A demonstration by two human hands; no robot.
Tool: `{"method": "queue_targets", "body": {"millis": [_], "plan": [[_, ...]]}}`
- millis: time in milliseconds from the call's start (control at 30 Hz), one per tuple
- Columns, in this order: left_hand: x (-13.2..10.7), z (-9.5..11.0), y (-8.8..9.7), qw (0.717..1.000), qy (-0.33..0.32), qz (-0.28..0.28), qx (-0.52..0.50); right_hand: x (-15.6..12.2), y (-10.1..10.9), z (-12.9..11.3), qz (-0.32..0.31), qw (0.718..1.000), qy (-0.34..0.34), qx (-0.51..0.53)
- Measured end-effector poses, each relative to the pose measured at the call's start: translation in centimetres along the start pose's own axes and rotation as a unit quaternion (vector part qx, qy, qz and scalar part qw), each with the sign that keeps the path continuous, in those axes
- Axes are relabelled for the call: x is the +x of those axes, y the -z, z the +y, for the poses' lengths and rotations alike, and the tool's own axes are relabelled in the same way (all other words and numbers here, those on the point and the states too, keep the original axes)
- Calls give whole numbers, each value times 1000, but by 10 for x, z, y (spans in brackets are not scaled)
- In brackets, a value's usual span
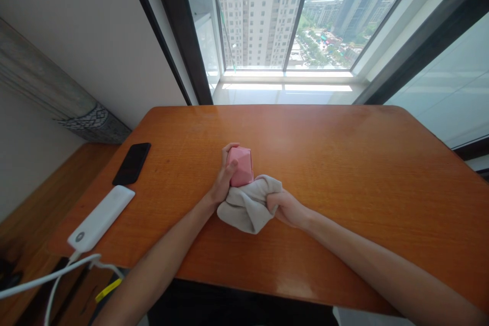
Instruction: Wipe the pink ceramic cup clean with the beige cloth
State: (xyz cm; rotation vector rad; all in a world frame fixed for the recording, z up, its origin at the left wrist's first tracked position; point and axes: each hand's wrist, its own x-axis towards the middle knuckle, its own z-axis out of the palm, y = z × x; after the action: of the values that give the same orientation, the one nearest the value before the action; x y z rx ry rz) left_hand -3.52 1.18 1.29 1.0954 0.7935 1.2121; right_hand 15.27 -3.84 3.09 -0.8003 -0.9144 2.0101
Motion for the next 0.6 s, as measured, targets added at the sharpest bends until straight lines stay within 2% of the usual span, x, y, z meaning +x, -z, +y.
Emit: {"method": "queue_targets", "body": {"millis": [133,233,500,600], "plan": [[-1,0,2,1000,0,-30,-5,-3,-2,-5,1,1000,-9,30],[0,-2,0,997,17,-49,-51,-4,-6,-9,4,998,-13,58],[15,-28,-16,987,-8,73,-143,-10,-27,-26,-14,999,10,36],[15,-39,-14,988,-13,73,-133,-15,-35,-31,-25,999,12,25]]}}
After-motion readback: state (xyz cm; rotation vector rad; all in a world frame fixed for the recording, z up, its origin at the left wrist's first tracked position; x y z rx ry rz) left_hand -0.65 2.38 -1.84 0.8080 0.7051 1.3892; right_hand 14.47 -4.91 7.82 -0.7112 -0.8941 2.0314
